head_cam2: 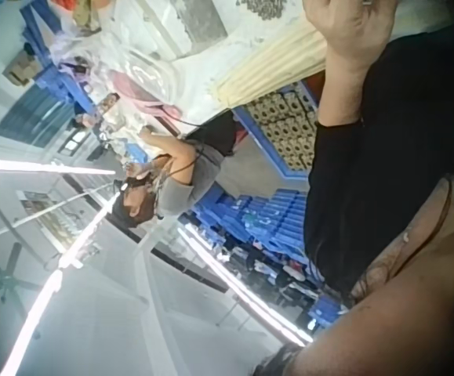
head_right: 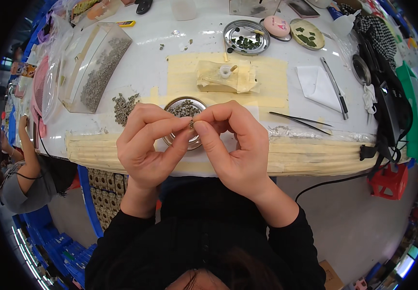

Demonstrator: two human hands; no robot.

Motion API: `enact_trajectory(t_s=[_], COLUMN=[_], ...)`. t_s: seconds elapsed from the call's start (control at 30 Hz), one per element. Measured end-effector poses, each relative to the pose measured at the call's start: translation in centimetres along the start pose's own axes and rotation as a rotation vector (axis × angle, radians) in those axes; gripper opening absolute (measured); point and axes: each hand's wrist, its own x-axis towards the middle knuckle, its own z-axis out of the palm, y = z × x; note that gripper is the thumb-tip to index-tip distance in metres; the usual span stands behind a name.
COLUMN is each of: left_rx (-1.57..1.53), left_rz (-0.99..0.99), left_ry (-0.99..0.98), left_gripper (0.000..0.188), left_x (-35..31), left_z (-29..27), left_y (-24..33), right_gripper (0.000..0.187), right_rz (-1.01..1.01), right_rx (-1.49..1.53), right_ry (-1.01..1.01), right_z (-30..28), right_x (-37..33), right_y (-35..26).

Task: Picking up tiny metal pins and inserting them into a circular metal component at a factory workbench.

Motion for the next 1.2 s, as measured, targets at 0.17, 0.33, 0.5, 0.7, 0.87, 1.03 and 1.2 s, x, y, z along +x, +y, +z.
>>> enact_trajectory(t_s=[0.17, 0.33, 0.5, 0.7, 0.87, 1.03, 1.2], left_rx=[0.009, 0.001, -0.003, -0.002, 0.004, 0.000, 0.019], left_rz=[0.012, 0.016, 0.024, -0.002, -0.037, -0.026, -0.050], left_ry=[-0.003, -0.007, -0.012, 0.006, 0.003, 0.014, 0.024], left_gripper=[0.027, 0.027, 0.028, 0.026, 0.022, 0.021, 0.023], left_x=[-0.1, -0.1, -0.2, -0.1, -0.3, -0.3, 0.0], left_z=[-0.1, -0.2, -0.3, -0.3, -0.3, -0.2, -0.1], left_y=[-0.1, -0.1, -0.1, -0.1, -0.1, -0.2, 0.0], right_gripper=[0.008, 0.009, 0.010, 0.014, 0.015, 0.018, 0.020], right_rz=[-0.137, 0.012, 0.143, 0.090, 0.010, 0.095, -0.047], right_rx=[-0.087, 0.040, 0.143, 0.105, 0.024, 0.063, 0.002], right_ry=[0.015, -0.021, -0.053, -0.060, -0.063, -0.025, -0.024], right_z=[0.1, -0.1, -0.3, -0.3, -0.6, 0.1, -0.1], right_x=[0.1, -0.1, 0.0, 0.0, -0.1, 0.0, 0.0], right_y=[0.4, -0.1, -0.7, -0.8, -0.4, -0.6, -0.1])
